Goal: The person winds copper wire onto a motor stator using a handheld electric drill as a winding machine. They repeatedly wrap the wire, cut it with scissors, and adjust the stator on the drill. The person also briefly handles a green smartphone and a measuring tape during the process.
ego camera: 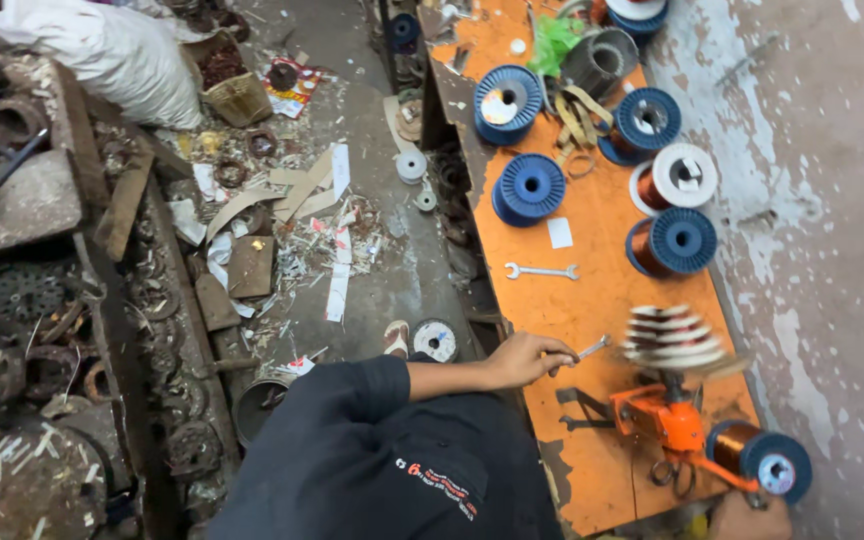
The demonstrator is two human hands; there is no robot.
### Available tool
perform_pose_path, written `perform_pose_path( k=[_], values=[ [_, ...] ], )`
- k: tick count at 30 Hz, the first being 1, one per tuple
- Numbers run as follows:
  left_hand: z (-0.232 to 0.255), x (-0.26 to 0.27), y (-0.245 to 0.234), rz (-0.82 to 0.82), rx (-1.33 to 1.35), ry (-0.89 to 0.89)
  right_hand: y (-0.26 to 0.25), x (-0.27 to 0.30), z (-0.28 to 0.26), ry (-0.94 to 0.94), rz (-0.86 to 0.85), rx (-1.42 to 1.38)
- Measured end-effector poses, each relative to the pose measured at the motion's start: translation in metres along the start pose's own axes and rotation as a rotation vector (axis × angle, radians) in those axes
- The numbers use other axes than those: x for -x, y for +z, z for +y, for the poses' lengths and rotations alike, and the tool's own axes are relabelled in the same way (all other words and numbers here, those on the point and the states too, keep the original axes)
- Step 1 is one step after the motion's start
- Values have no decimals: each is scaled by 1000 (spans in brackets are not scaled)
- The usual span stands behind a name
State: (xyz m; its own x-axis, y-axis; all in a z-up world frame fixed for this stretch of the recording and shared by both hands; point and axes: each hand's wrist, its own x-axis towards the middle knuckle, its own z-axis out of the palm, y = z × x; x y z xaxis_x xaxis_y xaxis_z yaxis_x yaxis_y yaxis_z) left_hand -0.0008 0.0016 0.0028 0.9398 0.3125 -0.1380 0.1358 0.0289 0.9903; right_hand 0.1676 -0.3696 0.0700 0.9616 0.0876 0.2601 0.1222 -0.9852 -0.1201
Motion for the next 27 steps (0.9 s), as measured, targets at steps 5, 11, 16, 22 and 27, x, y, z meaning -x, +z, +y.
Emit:
perform_pose_path(
  k=[5,11,16,22,27],
  values=[
    [0,0,-1,51,52,-94,28,-24,-3,28,-112,298],
    [-1,5,-12,34,-2,-78,98,-26,9,72,-131,191],
    [6,15,-13,2,15,-120,108,8,1,22,-233,87],
    [6,22,-22,-18,90,-51,118,66,-34,126,-312,26],
    [-8,29,-21,-37,41,-81,104,109,-39,55,-265,75]
  ],
)
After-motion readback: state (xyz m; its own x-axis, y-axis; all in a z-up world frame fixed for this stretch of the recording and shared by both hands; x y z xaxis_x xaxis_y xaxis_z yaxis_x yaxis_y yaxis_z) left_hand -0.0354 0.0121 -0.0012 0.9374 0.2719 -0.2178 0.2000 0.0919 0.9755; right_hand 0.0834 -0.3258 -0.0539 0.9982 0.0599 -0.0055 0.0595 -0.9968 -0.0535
